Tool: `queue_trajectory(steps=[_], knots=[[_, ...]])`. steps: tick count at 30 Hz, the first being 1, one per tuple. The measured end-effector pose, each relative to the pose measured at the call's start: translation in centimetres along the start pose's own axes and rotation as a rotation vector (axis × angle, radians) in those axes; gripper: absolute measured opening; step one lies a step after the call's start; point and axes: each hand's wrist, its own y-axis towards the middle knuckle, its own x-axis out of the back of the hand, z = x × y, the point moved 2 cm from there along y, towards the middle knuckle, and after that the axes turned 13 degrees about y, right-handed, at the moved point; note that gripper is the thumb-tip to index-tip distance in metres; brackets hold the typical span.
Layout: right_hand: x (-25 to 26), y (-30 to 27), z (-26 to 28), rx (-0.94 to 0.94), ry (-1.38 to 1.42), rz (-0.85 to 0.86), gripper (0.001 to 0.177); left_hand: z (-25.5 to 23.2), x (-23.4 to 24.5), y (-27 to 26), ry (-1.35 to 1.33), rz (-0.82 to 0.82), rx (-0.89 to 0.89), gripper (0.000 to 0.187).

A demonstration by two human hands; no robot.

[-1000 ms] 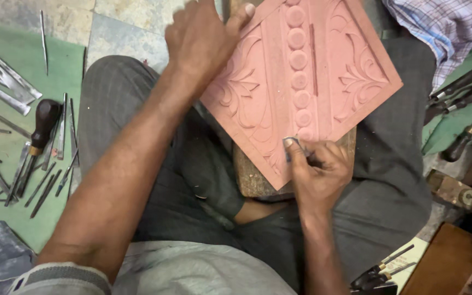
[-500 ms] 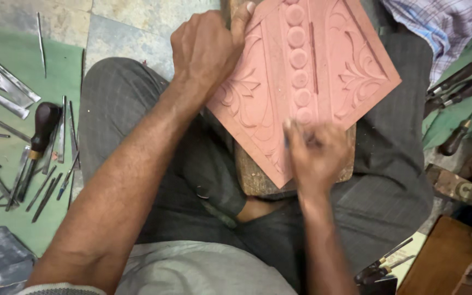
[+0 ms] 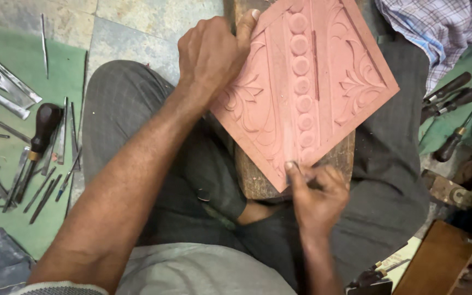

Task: The person carves a floral pattern into a square wooden piece using small metal chisels and then sands the edges and details of the carving with sandpaper.

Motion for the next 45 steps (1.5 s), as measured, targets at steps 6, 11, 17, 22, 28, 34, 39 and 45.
queue_trajectory(steps=[6, 11, 17, 22, 28, 34, 39, 45], knots=[[-3.5, 6.1, -2.8, 0.041, -0.013, 0.034, 0.030, -0.1, 0.2, -0.1, -0.004, -0.024, 0.003, 0.071], [-0.4, 0.7, -1.2, -0.017, -0.021, -0.010, 0.031, 0.3, 0.3, -0.3, -0.038, -0.068, -0.001, 0.068], [-3.5, 5.6, -2.5, 0.023, 0.011, 0.011, 0.022, -0.2, 0.9, -0.4, -0.089, -0.060, -0.010, 0.065], [-1.6, 2.2, -2.0, -0.062, 0.020, -0.005, 0.027, 0.3, 1.4, -0.3, -0.148, -0.065, 0.048, 0.060], [-2.8, 4.9, -2.2, -0.041, 0.057, 0.005, 0.026, -0.1, 1.4, -0.4, -0.151, -0.089, 0.025, 0.056], [-1.1, 2.1, -1.9, 0.042, 0.018, 0.005, 0.023, 0.6, 1.5, -0.4, -0.185, -0.136, 0.067, 0.056], [-2.2, 3.8, -2.1, 0.121, -0.076, -0.007, 0.029, 0.0, 1.2, -0.5, -0.177, -0.180, 0.021, 0.053], [-1.6, 3.2, -1.6, -0.065, 0.059, 0.059, 0.026, 0.7, 1.7, -0.4, -0.253, -0.072, 0.123, 0.058]])
